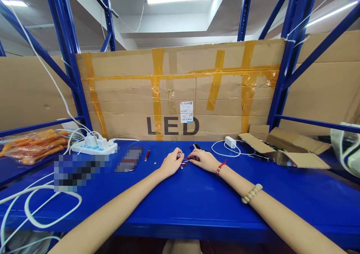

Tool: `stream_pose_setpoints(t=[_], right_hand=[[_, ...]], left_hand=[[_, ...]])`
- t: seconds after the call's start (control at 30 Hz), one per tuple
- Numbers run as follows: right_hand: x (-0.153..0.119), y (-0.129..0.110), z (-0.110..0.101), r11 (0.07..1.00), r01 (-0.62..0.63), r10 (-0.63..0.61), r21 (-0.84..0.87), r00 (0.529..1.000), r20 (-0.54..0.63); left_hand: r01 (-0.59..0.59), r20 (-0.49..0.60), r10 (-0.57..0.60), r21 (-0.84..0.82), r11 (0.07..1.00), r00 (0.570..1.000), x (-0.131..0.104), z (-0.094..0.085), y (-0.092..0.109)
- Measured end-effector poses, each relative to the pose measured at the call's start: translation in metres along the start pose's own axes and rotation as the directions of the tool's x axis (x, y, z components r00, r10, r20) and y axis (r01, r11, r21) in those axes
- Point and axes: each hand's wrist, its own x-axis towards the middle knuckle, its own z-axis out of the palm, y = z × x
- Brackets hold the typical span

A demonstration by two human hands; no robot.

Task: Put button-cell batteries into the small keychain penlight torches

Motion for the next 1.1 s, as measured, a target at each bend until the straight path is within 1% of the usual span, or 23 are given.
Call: stream_pose_setpoints(t=[0.27,0.6,0.87,1.1], right_hand=[[-0.0017,-0.0051,-0.0057,1.000,-0.010,0.011,-0.026,0.999,0.046],[-0.0016,-0.0046,-0.0049,1.000,-0.008,0.009,-0.029,0.999,0.045],[-0.0015,-0.0017,-0.0034,0.999,0.019,-0.018,-0.036,0.999,0.052],[-0.0006,-0.0023,-0.0037,0.999,-0.020,0.023,-0.042,0.997,0.068]], left_hand=[[0.003,0.017,-0.003,0.028,1.000,1.000,0.0001,0.0000,-0.0006],[0.016,0.041,-0.019,0.063,0.998,0.999,-0.0011,-0.0017,0.0025],[0.009,0.063,-0.015,0.095,0.995,0.998,0.0000,0.0002,0.0014],[-0.021,0.109,0.009,0.107,0.994,0.994,-0.0005,-0.0016,0.0018]])
